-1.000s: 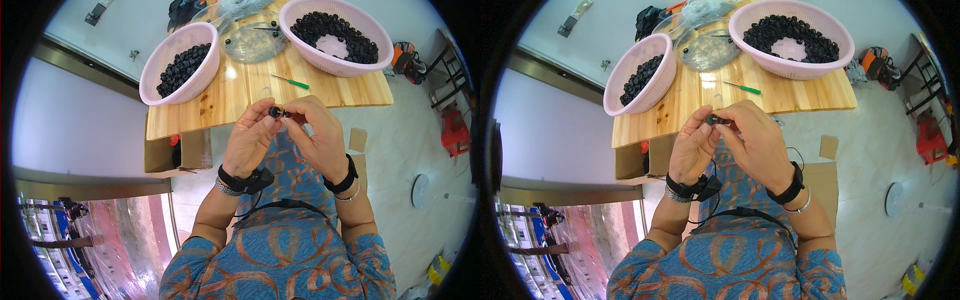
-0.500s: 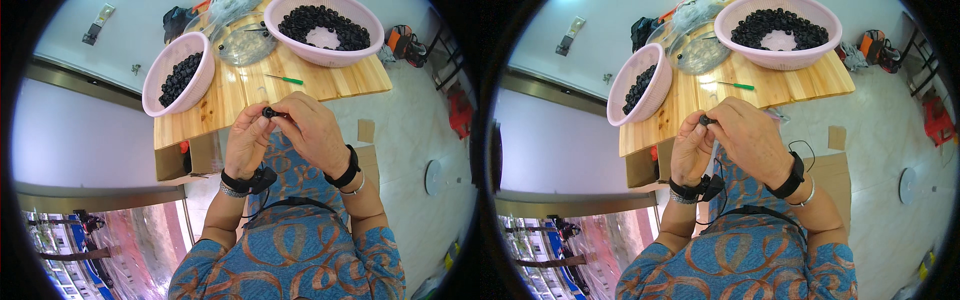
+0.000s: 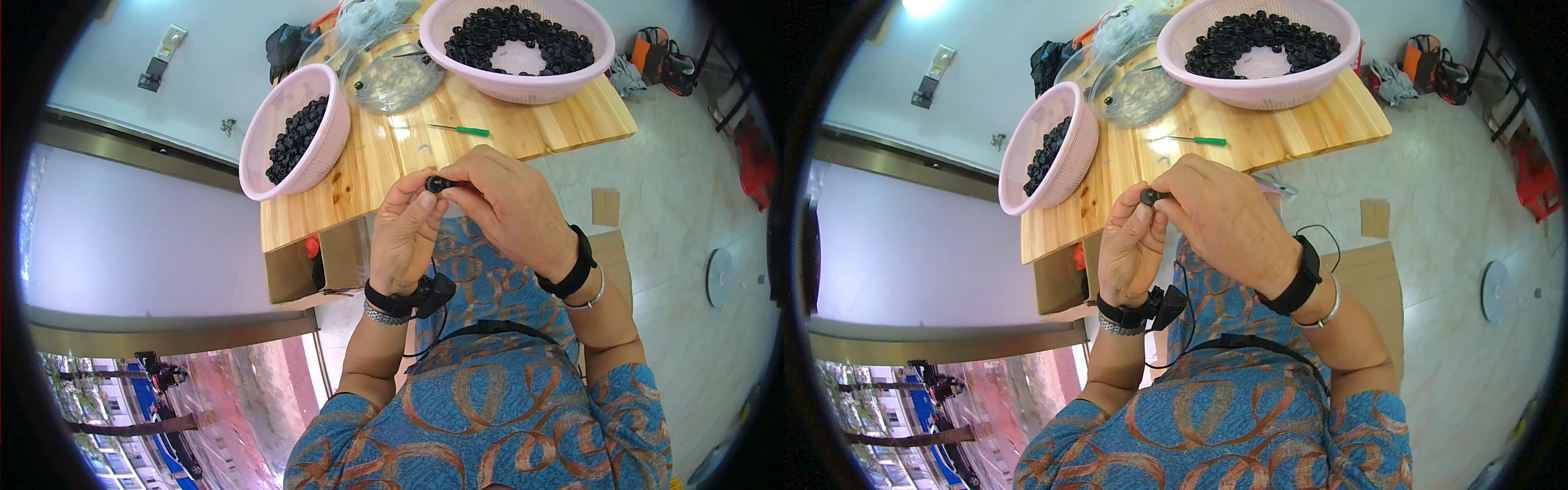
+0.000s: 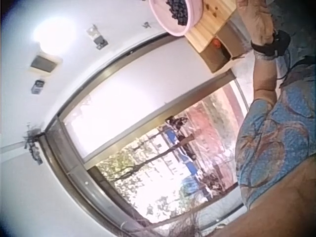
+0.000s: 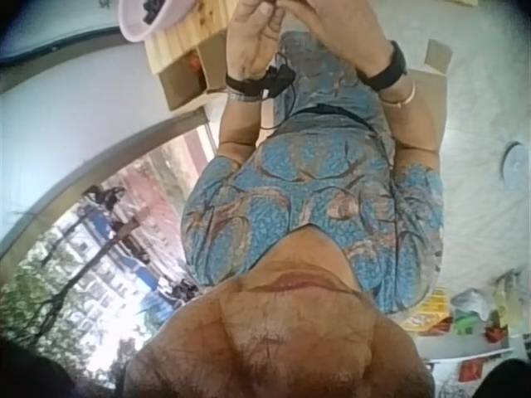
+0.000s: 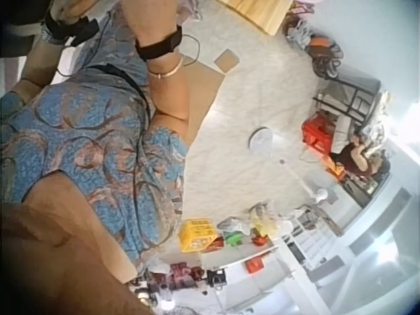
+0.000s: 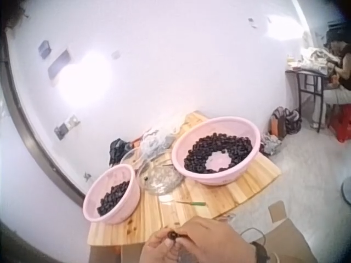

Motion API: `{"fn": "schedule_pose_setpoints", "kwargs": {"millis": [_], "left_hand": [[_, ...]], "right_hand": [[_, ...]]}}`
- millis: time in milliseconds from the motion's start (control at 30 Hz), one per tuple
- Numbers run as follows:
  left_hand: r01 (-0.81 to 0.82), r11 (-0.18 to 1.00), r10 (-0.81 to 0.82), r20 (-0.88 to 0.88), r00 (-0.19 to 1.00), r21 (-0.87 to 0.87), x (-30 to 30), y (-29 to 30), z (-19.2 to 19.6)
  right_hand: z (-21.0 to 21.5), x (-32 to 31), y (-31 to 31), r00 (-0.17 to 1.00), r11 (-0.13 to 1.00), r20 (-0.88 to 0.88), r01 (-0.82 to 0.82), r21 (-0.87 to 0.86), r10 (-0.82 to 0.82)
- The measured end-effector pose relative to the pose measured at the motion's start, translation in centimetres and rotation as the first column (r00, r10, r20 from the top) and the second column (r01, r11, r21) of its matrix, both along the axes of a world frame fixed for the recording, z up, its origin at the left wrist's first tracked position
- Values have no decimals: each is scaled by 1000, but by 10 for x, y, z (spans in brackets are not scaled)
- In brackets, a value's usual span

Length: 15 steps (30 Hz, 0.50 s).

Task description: The person is manually assembling small black plastic components for shoes at a work table.

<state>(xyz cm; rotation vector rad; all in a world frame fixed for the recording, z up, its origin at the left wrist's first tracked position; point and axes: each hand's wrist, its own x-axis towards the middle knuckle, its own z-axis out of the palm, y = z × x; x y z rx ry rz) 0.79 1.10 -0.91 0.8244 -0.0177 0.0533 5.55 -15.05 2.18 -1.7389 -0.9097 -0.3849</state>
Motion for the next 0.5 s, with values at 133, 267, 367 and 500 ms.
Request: {"fn": "schedule_pose_setpoints", "kwargs": {"millis": [133,267,367,500], "left_hand": [[-23,1000,23,8,1000,21,-2,-3,3],[-50,994,44,62,997,100,-1,-5,5],[-92,982,80,75,994,167,-3,-8,8],[-99,975,83,85,993,201,-4,-10,9]], "right_hand": [[1,-1,-1,1000,1000,7,-2,-13,2],[0,-1,-3,1000,1000,29,-5,-18,6],[0,-2,-5,1000,1000,19,-5,-28,5],[2,-3,-8,1000,1000,16,-10,-23,10]]}}
